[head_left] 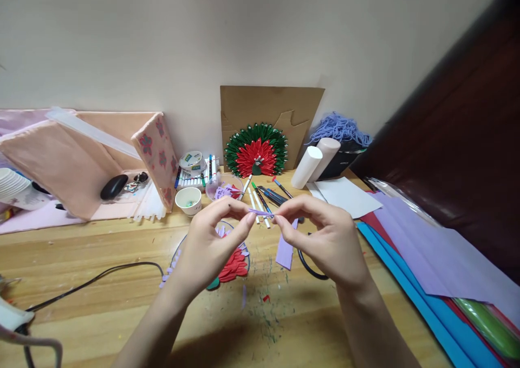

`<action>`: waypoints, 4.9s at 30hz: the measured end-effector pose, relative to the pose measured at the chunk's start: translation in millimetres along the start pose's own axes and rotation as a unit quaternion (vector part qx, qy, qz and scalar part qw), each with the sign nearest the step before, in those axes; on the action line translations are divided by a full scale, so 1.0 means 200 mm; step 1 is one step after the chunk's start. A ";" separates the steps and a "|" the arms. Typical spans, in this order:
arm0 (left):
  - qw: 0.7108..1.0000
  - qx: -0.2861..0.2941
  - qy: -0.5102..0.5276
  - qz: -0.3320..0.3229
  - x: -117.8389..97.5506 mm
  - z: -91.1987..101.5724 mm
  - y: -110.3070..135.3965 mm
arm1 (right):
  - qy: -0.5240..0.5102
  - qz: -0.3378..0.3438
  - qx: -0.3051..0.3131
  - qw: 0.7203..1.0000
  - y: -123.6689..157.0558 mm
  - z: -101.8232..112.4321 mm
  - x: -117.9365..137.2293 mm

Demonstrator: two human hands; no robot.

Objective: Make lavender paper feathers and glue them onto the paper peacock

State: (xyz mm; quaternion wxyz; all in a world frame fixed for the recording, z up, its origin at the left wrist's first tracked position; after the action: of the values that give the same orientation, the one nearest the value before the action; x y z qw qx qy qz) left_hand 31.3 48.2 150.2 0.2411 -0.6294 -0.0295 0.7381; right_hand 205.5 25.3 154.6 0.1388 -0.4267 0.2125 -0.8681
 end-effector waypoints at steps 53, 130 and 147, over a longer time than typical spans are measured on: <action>0.979 -0.062 0.173 0.087 0.02 -0.03 -0.01 | 0.080 0.095 -0.047 0.991 0.00 -0.05 0.02; 0.995 -0.047 0.079 0.035 0.01 -0.05 0.00 | -0.121 -0.084 0.033 0.989 -0.02 -0.09 -0.02; 0.990 -0.090 0.106 0.037 0.02 -0.04 0.00 | 0.056 0.079 -0.010 0.995 -0.01 0.00 -0.01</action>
State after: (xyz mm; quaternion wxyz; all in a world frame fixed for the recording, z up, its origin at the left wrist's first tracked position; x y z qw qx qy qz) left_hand 37.4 47.3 144.7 0.1583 -0.7240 -0.0465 0.6698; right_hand 206.8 28.2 155.0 0.1904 -0.3604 0.2615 -0.8749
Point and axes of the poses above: each hand's wrist, its own y-axis away from the middle knuckle, its own z-axis out of the back of the hand, x = y × z, the point moved 1 cm from there along -y, towards the middle knuckle, and after that the axes turned 11 degrees about y, right-handed, at the moved point
